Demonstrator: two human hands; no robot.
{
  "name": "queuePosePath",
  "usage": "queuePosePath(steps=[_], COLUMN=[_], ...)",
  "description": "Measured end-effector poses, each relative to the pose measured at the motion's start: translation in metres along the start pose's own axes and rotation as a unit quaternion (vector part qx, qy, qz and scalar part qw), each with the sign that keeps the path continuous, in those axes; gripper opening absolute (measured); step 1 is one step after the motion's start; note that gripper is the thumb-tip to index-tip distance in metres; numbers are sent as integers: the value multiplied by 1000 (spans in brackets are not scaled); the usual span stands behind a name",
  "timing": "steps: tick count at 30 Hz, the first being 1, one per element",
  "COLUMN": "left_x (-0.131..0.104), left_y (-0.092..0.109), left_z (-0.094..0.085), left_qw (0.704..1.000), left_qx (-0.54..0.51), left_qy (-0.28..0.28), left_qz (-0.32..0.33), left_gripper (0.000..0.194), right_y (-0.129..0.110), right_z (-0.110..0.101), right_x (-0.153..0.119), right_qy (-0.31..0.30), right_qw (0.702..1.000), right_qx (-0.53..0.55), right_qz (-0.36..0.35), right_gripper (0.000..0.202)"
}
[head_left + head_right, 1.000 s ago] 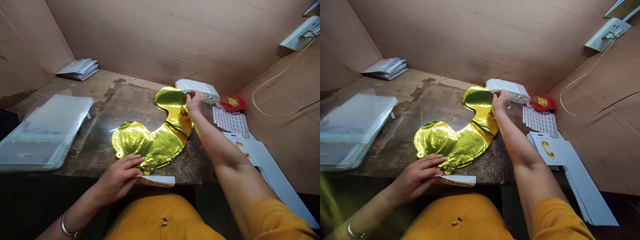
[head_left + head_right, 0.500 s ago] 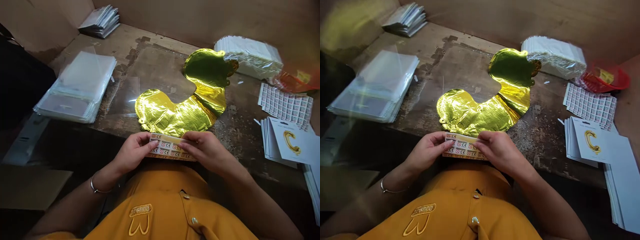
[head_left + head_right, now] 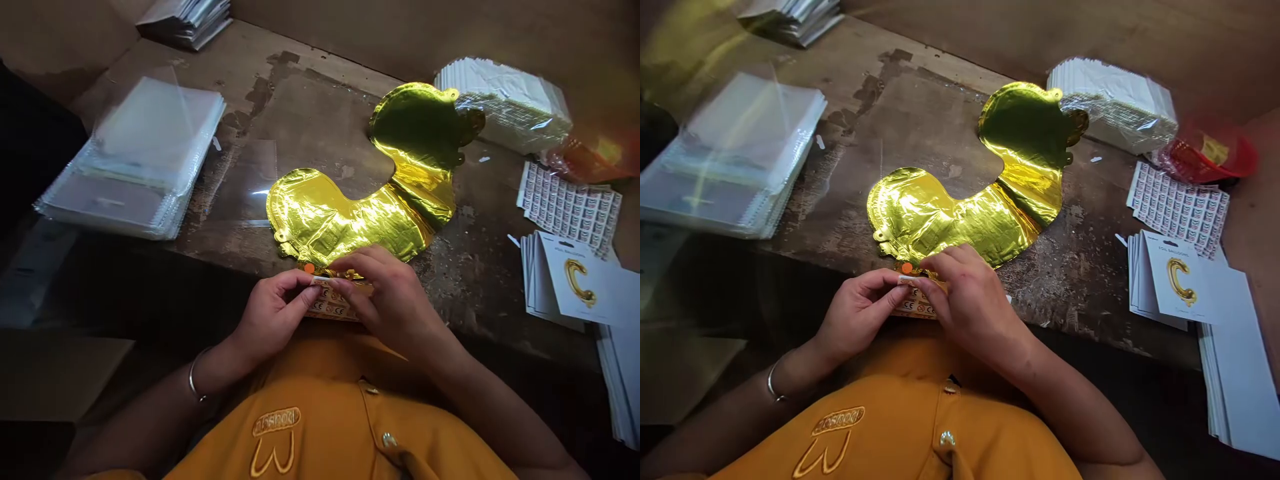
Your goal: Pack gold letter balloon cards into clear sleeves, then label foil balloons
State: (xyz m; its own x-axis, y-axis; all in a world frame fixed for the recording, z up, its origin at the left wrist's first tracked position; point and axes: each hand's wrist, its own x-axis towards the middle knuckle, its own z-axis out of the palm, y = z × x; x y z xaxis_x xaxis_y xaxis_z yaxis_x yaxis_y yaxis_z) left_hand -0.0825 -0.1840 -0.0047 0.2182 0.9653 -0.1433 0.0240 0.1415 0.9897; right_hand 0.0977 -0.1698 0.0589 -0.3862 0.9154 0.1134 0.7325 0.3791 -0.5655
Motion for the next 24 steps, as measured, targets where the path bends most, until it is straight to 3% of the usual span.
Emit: queuePosePath(steps=[7,11,16,24], left_x=[0,1,0,0], left_y=[-3,-2,1,0], left_z=[-1,-1,0,3], left_qw=[999,1000,1000,995], left_qx=[33,24,8,-75], left_qy=[-8,-11,-7,-7], left_qz=[22,7,-20,-68], left_gripper=[12,13,16,17], right_y=[5,7,15,25], right_z=[10,15,22,28], right_x=[-1,-2,-7,-10], right_qy=[30,71,85,120], right_qw=[999,994,967,942], right_qx=[16,-53,-157,-175], right_qz=[-4,-64,-183,-259], right_gripper=[7,10,8,14])
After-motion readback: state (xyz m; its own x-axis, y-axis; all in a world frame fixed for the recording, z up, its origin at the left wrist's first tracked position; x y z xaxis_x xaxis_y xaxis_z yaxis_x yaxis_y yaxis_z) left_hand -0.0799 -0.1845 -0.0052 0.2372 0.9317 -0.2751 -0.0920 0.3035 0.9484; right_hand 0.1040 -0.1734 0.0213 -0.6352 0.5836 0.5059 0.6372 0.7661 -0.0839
